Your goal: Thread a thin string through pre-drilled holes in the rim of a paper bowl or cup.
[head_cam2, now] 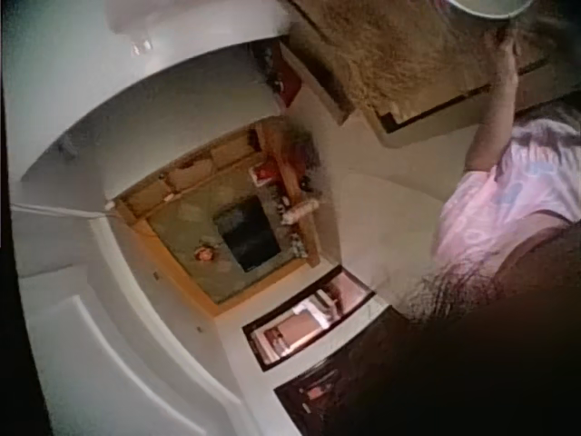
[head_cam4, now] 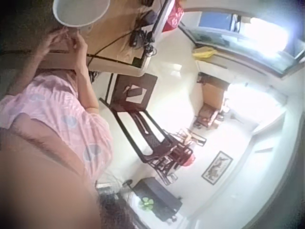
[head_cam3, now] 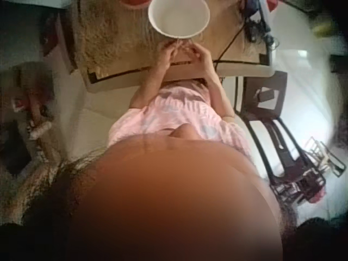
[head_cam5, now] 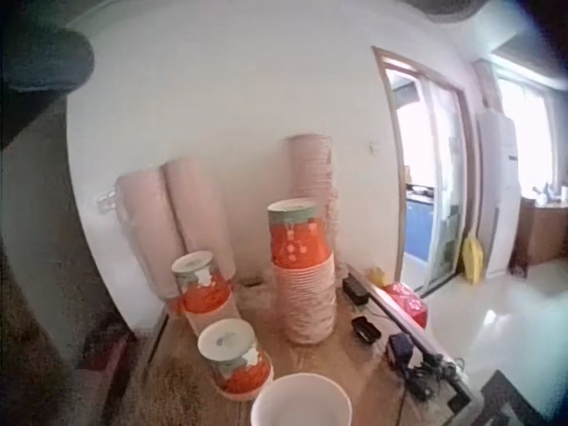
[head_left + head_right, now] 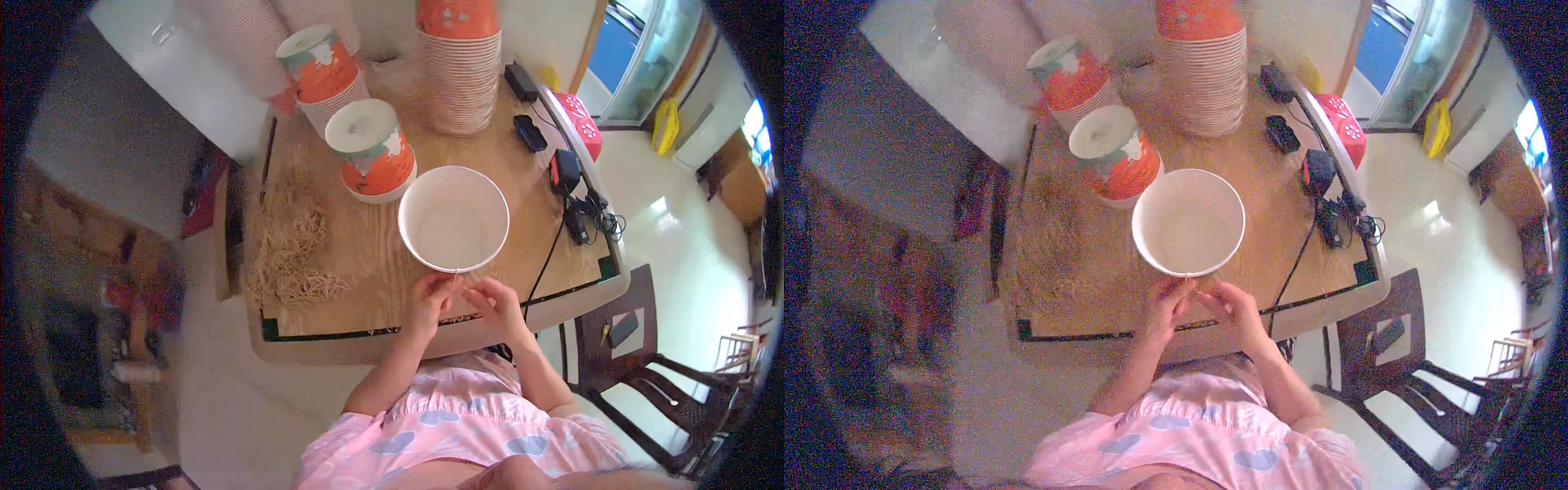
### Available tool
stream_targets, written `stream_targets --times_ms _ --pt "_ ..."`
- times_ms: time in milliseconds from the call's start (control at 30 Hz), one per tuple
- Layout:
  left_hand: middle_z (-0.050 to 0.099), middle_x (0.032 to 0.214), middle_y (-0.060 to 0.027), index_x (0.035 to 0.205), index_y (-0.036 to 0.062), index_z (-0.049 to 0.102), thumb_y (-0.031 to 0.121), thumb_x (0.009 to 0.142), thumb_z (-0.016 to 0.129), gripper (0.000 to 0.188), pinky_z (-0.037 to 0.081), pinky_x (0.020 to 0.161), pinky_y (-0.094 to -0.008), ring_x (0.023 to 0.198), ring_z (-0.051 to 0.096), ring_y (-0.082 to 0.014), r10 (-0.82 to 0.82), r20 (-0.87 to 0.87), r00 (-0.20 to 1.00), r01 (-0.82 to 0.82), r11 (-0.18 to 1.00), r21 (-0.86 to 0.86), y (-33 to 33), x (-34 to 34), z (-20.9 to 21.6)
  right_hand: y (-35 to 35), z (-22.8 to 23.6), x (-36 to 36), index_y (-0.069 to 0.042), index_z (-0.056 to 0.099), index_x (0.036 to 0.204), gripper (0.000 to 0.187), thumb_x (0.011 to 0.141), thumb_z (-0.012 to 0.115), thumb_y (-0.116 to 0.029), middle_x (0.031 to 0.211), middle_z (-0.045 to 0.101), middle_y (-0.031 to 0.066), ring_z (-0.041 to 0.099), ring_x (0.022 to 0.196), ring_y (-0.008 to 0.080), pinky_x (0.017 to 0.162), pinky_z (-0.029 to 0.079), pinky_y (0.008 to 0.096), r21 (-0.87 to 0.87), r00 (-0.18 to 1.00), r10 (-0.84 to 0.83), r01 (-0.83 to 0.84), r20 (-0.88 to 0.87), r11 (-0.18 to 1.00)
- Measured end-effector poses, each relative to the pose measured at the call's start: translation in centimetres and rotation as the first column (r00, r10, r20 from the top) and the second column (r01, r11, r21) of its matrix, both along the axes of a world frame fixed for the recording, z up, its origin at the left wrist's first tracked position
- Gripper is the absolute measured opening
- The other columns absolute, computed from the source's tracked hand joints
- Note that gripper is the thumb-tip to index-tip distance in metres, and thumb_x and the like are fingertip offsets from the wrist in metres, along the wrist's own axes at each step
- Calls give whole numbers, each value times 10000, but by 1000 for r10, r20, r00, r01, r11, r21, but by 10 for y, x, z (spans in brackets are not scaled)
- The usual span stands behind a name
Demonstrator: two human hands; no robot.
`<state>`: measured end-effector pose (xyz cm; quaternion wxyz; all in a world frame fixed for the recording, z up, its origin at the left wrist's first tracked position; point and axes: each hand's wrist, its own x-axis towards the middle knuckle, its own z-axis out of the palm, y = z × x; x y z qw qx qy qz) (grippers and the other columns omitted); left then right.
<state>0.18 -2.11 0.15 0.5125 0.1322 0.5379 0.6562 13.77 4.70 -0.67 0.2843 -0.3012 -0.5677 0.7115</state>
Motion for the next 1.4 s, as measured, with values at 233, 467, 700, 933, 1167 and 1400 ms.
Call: stream_targets --times_ms 233,467,700,933,1167,1400 --pt "452 550 68 873 69 647 224 850 622 159 238 404 -183 444 354 -18 -52 38 998 49 997 64 -10 -1 -3 -4 12 0 -21 542 944 236 747 662 33 840 569 14 534 790 101 719 444 249 344 997 -36 8 74 939" --pt "448 550 69 888 70 638 231 855 616 166 249 399 -187 444 360 -21 -67 113 991 58 995 79 -9 3 1 -9 -9 -1 -2 577 846 140 739 653 47 813 591 48 564 771 128 713 455 257 478 978 -124 30 168 878" --pt "458 565 67 884 75 631 217 854 614 147 246 390 -183 448 369 -19 21 167 986 -44 989 138 -5 7 -11 -17 -3 -7 12 546 831 149 924 465 -72 776 540 29 520 670 96 613 428 225 396 980 -117 45 160 917" --pt "425 596 64 820 84 561 168 822 604 94 260 399 -181 462 351 -20 -135 365 921 33 961 274 -14 -3 1 -15 13 -15 -2 536 841 79 899 506 -47 792 568 32 533 706 95 650 441 230 298 986 -118 78 119 951" --pt "389 629 76 733 107 457 48 783 577 143 314 470 -183 526 374 -20 -29 20 999 21 946 322 -14 2 -1 -11 10 -14 -2 564 872 30 861 568 -29 829 594 19 547 739 92 676 445 221 190 993 -77 59 92 980" --pt "428 654 75 732 94 455 30 797 578 153 360 515 -182 570 421 -15 -9 -189 982 69 948 311 -22 1 5 -14 12 -17 -1 578 856 26 851 584 -25 805 594 3 534 731 71 663 438 206 139 992 -114 104 63 985"
